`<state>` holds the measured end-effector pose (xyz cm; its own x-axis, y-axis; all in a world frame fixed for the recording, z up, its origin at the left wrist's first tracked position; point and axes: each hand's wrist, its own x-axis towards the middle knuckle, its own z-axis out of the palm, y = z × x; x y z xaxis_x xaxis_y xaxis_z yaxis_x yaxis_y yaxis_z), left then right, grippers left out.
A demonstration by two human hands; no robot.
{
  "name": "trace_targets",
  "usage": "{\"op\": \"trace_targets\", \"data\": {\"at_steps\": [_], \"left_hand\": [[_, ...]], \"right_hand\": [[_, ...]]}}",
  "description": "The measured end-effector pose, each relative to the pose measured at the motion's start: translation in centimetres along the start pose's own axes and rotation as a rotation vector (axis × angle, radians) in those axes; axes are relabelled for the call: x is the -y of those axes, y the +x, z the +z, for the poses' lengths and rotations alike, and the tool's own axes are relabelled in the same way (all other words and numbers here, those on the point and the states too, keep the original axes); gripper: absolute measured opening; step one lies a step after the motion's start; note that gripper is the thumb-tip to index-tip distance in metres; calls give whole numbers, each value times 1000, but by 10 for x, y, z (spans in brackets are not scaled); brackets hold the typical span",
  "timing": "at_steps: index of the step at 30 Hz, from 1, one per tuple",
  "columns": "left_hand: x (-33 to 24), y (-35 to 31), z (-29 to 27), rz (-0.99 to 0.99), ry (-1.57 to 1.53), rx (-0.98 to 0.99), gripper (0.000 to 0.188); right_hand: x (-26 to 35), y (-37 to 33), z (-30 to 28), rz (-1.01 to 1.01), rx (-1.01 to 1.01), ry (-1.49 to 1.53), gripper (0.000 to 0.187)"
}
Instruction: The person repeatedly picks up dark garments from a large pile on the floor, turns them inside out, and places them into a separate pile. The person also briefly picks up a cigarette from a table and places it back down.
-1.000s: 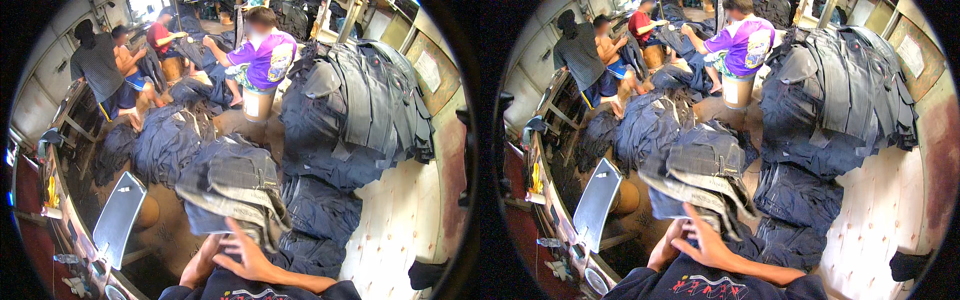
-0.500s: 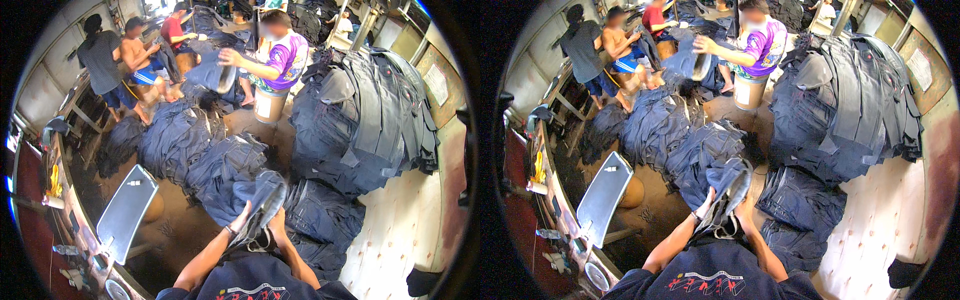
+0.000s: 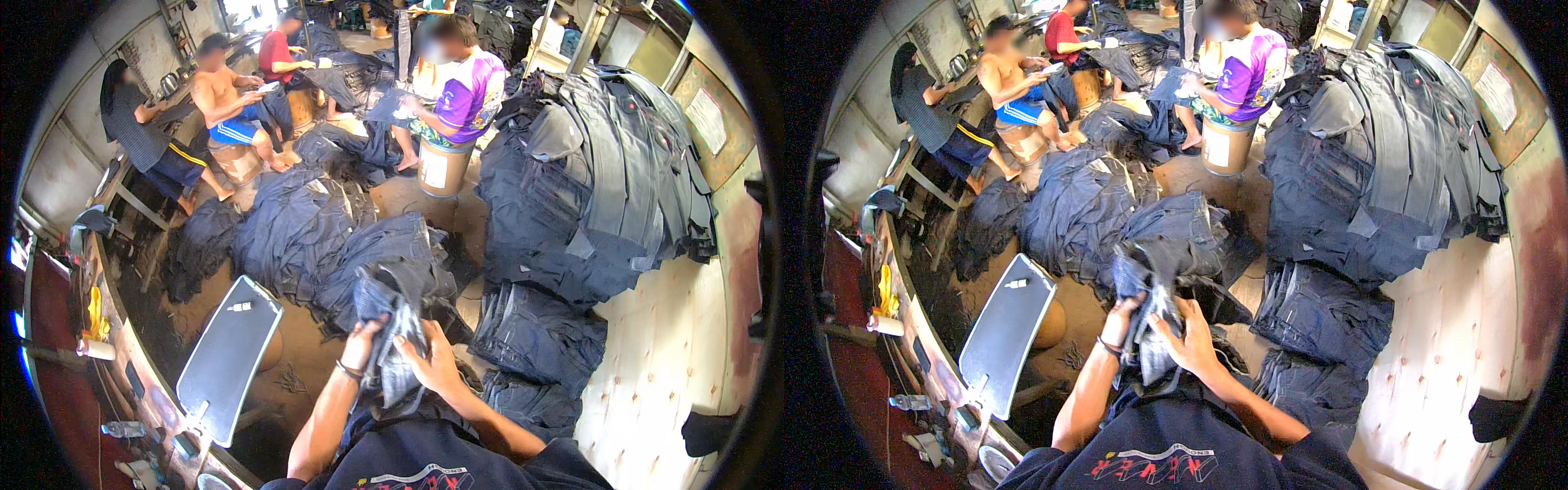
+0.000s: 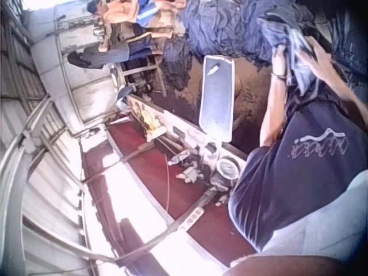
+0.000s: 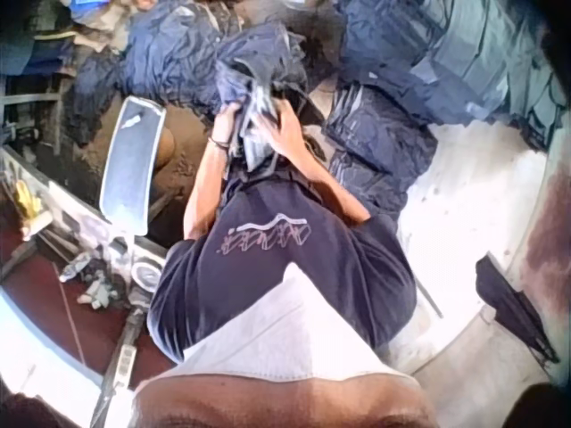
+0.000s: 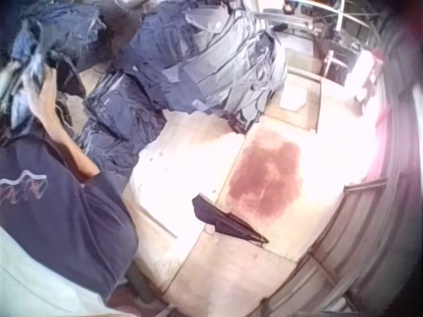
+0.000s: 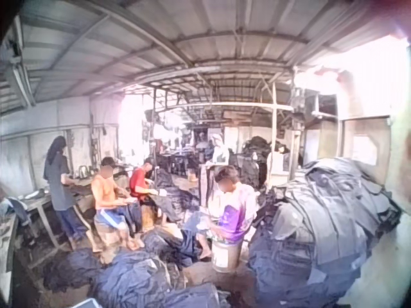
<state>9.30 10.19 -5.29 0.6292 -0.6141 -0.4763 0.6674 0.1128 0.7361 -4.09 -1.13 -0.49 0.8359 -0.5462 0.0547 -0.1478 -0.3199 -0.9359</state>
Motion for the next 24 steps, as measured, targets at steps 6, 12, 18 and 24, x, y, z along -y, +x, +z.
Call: {"op": "trace_targets", "data": {"at_steps": [6, 12, 18, 24], "left_hand": [[-45, -27, -26, -114, -545, 248, 37], [-38, -53, -25, -57, -653, 169, 36], [-42, -47, -45, -154, -528, 173, 38], [-67, -30, -69, -112, -627, 247, 39]], "right_hand": [[60, 30, -20, -309, 438, -246, 59], [36, -9, 20, -105, 132, 183, 72], [0, -7, 20, 209, -452, 78, 32], [88, 26, -38, 74, -400, -280, 37]]}}
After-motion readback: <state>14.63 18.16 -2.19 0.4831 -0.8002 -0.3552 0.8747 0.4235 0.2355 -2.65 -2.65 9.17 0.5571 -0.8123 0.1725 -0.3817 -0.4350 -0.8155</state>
